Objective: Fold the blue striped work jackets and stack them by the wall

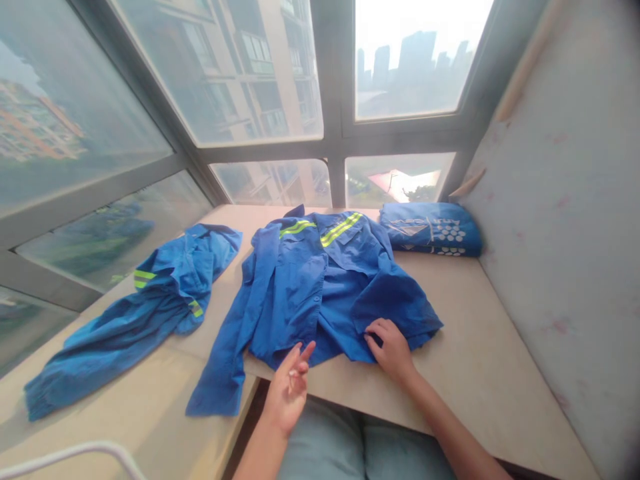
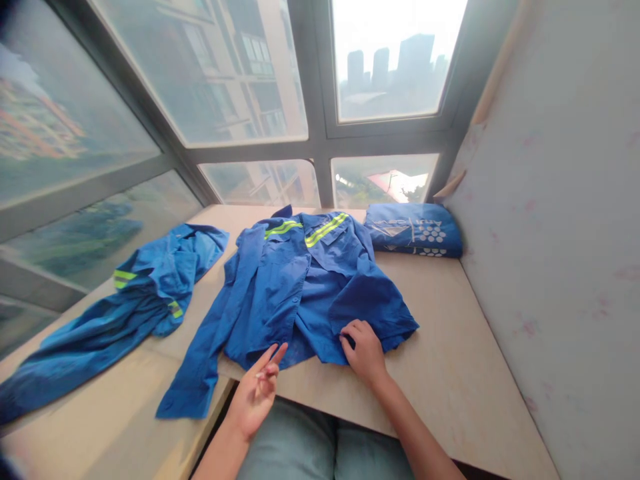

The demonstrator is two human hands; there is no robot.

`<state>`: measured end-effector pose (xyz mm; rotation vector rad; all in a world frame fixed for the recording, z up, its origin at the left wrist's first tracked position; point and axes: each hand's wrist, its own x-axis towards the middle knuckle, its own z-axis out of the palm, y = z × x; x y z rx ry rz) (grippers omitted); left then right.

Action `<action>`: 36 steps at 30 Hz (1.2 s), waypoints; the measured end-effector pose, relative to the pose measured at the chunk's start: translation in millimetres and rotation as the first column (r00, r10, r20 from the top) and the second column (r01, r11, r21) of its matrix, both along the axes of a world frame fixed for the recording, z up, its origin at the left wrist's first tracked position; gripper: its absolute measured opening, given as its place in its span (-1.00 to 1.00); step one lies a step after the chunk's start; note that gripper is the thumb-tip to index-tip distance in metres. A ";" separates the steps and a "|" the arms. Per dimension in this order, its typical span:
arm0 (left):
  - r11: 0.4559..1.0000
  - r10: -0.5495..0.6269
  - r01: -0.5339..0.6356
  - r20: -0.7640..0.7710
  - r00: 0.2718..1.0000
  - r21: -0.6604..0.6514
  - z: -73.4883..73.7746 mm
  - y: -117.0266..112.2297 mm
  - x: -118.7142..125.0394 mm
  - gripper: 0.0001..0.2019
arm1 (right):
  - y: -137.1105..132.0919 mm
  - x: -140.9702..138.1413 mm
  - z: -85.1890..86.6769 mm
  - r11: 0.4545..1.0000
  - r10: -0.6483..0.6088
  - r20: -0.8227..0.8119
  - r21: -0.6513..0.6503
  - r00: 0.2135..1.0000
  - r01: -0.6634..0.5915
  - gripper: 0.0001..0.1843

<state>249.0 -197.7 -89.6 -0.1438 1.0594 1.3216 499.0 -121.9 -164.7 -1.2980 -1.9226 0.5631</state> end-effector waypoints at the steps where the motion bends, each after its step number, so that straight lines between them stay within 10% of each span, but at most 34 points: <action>1: 0.999 0.037 -0.036 0.029 0.999 -0.029 0.9 7.1 0.9 -0.75 | -0.1 0.2 -0.2 1.000 0.001 -0.004 0.006 1.000 -0.001 -0.86; 17: 0.994 -0.105 0.102 -0.411 0.906 -0.029 -21.0 45.9 35.5 -0.79 | 4.5 1.9 -3.2 0.992 -0.124 -0.243 -0.031 0.962 0.120 -0.79; 21: 0.937 -0.235 0.350 -0.707 0.667 0.019 -24.9 35.3 39.3 -0.60 | 5.4 1.9 -0.9 0.987 -0.158 -0.273 -0.067 0.949 0.145 -0.81; 26: 0.893 -0.130 0.445 -0.915 0.383 0.059 -22.2 41.0 52.9 -0.58 | 3.2 -0.1 2.9 0.997 -0.078 -0.157 -0.030 0.985 0.074 -0.85; 31: 0.712 -0.187 0.687 -0.982 -0.012 -0.144 -29.8 40.1 73.5 -0.71 | -0.2 -1.6 3.9 0.999 0.031 -0.012 0.024 0.999 -0.030 -0.75; 36: 0.683 0.126 0.730 -0.982 -0.141 -0.017 -31.0 -1.8 55.9 -0.72 | -10.0 16.9 8.8 0.990 0.113 -0.128 0.100 0.985 -0.100 -0.68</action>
